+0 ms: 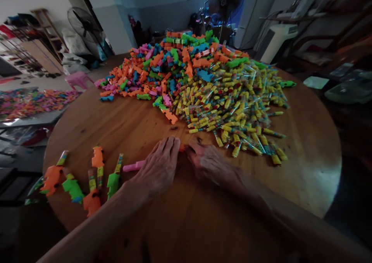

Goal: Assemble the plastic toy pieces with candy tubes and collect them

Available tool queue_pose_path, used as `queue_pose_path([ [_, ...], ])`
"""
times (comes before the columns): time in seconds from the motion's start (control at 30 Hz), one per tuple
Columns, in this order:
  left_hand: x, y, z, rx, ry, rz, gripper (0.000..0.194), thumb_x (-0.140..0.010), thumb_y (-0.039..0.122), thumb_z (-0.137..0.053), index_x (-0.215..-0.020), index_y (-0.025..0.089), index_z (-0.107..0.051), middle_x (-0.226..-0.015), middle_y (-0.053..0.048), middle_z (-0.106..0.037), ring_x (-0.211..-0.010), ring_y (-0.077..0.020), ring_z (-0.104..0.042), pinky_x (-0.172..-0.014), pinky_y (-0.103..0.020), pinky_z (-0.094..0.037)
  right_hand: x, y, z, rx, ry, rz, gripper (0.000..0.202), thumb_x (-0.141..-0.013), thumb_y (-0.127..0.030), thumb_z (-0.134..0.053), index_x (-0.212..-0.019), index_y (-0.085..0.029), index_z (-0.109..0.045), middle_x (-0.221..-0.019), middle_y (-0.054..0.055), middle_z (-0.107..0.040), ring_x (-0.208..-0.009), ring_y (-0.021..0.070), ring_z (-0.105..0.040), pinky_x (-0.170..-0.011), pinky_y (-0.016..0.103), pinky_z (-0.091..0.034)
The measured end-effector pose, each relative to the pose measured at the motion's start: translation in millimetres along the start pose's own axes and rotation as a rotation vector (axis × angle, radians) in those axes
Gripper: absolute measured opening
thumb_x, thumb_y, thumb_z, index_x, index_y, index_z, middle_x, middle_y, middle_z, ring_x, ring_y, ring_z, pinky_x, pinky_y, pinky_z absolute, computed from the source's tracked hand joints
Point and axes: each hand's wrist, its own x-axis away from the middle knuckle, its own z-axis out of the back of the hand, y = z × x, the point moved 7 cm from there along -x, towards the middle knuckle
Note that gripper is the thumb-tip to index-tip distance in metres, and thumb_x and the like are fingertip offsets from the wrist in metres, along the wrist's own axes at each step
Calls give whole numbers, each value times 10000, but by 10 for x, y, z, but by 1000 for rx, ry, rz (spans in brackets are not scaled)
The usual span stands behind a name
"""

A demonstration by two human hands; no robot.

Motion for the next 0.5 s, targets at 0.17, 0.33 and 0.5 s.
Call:
queue_pose_path([
  [0.17,38,-33,-88,111,48,-27,697,-916,164,-422,-1560,90,-166,-1615,-231,-292,-1523,-355,-248,-1228,-492,-324,-11,-8,0,-8,-44,51,268,-884,-104,-462,-1050,-88,-671,-984,91,-593,-630,153,-386,-544,351,-214],
  [0.33,11,-44,-74,173,64,-4,643,-923,154,-432,-1534,129,-235,-1579,-217,-349,-1488,-350,-318,-1202,-516,-370,-19,-57,-16,9,-66,53,205,-873,-122,-489,-919,-105,-687,-971,107,-607,-601,141,-387,-540,354,-194],
  [0.5,-11,-122,-7,234,110,81,359,-987,174,-386,-1337,210,-463,-1408,-134,-541,-1369,-288,-474,-1124,-489,-464,-27,-8,157,-46,13,-81,219,-956,-233,-486,-965,-146,-687,-1047,106,-632,-656,150,-466,-562,342,-228],
])
